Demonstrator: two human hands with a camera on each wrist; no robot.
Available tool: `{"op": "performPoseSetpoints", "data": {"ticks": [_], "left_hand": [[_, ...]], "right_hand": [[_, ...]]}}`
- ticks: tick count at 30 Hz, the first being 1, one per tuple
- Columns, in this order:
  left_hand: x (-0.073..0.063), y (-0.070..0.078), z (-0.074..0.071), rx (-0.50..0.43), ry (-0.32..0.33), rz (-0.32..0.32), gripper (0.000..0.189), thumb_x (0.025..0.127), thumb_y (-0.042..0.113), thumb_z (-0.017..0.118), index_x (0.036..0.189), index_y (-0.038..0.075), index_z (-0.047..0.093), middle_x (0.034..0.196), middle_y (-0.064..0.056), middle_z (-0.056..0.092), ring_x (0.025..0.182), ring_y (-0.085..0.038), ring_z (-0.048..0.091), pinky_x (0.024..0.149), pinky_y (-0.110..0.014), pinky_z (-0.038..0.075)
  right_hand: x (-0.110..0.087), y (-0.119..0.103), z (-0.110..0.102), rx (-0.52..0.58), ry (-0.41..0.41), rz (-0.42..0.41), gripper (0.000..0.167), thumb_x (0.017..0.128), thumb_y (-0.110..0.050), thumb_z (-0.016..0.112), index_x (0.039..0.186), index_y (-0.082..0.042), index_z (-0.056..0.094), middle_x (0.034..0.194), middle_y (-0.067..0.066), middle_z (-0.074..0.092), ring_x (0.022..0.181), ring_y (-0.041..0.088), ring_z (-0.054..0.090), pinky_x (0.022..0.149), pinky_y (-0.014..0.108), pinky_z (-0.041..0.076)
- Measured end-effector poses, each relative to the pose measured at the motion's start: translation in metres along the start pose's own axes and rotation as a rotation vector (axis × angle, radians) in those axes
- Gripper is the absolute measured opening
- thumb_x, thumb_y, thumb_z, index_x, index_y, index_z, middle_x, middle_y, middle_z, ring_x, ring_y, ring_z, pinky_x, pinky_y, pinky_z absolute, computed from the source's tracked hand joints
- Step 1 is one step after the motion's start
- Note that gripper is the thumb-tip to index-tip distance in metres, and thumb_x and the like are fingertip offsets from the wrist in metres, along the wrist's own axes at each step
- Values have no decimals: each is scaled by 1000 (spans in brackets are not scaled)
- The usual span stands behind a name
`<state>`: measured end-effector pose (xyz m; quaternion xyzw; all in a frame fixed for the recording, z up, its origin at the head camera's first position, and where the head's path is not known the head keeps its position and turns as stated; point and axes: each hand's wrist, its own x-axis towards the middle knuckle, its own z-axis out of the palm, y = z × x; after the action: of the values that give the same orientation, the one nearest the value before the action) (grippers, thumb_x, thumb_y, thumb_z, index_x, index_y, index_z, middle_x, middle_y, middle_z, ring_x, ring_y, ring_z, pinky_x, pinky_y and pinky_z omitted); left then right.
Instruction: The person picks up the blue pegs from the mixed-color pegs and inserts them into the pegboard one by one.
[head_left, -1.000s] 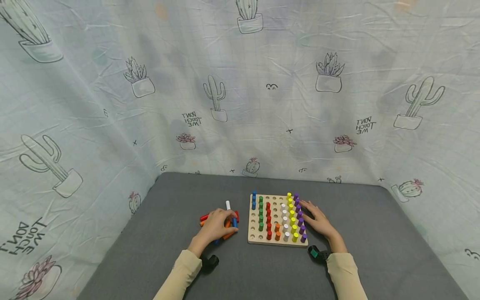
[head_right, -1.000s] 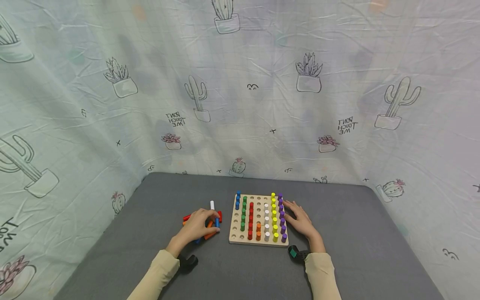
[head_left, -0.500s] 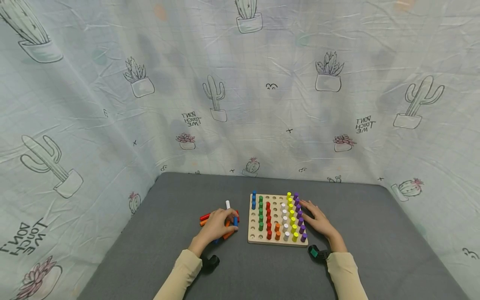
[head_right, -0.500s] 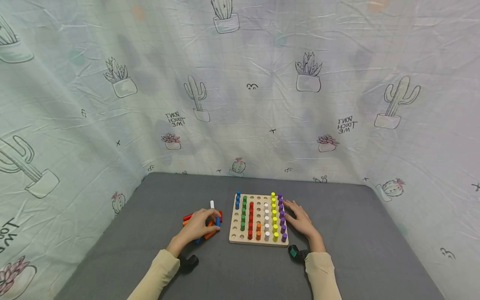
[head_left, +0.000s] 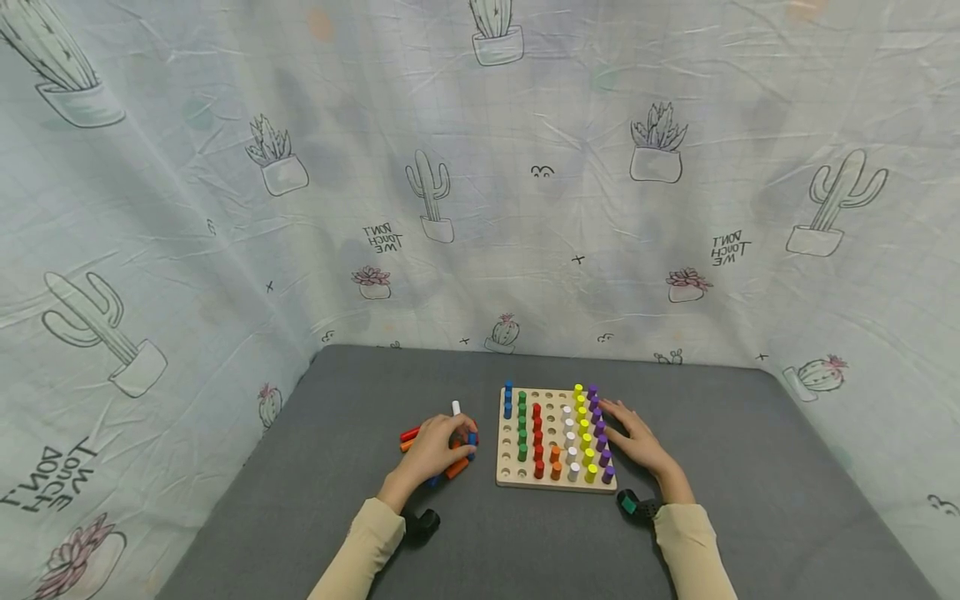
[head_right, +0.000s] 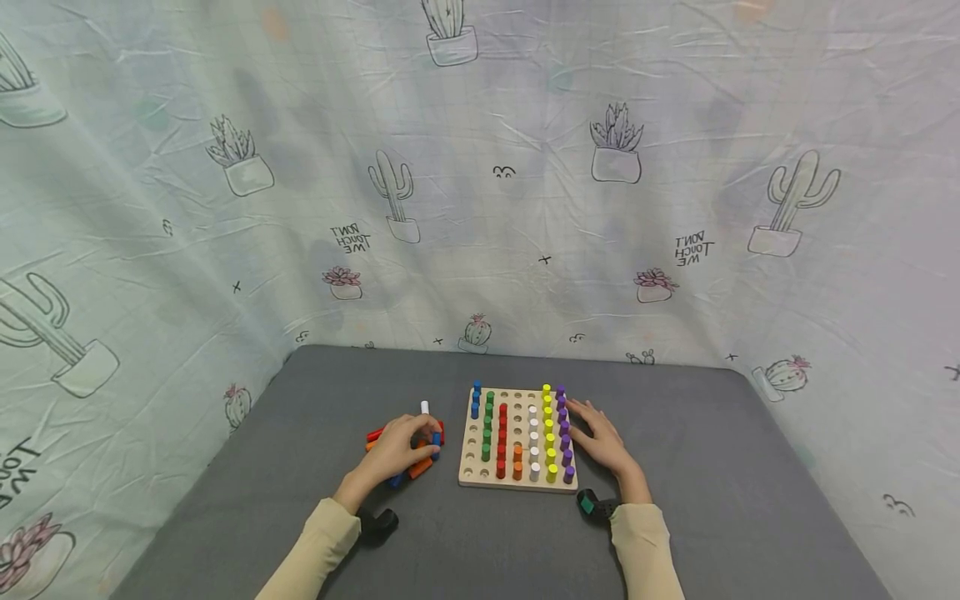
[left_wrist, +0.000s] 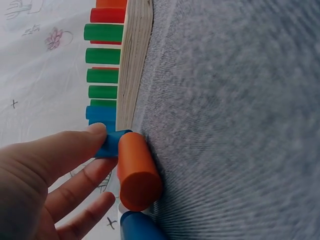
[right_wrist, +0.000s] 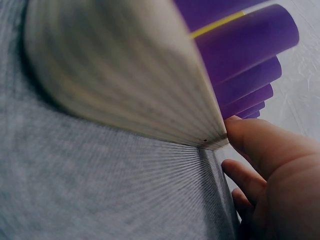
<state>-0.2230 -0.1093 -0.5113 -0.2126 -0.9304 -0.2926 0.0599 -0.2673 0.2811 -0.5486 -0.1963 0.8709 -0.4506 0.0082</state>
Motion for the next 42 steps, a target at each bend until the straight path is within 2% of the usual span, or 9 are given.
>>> {"op": "performPoseSetpoints", "data": {"ticks": [12,20,31,37,42], "left_hand": [[4,3,-3,-4,10,5,22,83,27,70,102,20,62,88,8,58,84,-13,50,95,-51,34],[10,6,-3,-13,16,26,22,83,23,70,104,18,63,91,5,60,87,-19,53,93,-51,35],[20,12,-2,-36,35,54,23,83,21,71,104,16,63,85,4,62,84,-22,58,96,-52,35],[24,11,2,-24,47,41,24,83,21,70,105,18,62,93,5,64,89,-17,59,108,-52,26],[26,11,5,-35,46,22,24,84,22,70,106,19,63,94,4,64,89,-18,56,101,-50,32]], "right_hand": [[0,0,-1,-10,11,-16,54,93,-25,55,140,-3,39,145,27,30,136,47,12,107,63,2],[0,2,1,4,-5,10,54,94,-26,54,141,-6,37,146,25,28,138,45,9,108,61,0],[0,0,1,5,-2,9,54,94,-25,54,141,-5,38,146,25,29,138,45,10,109,61,1],[0,1,1,-14,15,-12,52,94,-23,55,139,-3,39,145,27,29,136,47,12,107,62,3],[0,2,1,-33,22,-28,51,94,-23,55,138,-3,41,144,28,31,135,48,13,106,64,3]]}}
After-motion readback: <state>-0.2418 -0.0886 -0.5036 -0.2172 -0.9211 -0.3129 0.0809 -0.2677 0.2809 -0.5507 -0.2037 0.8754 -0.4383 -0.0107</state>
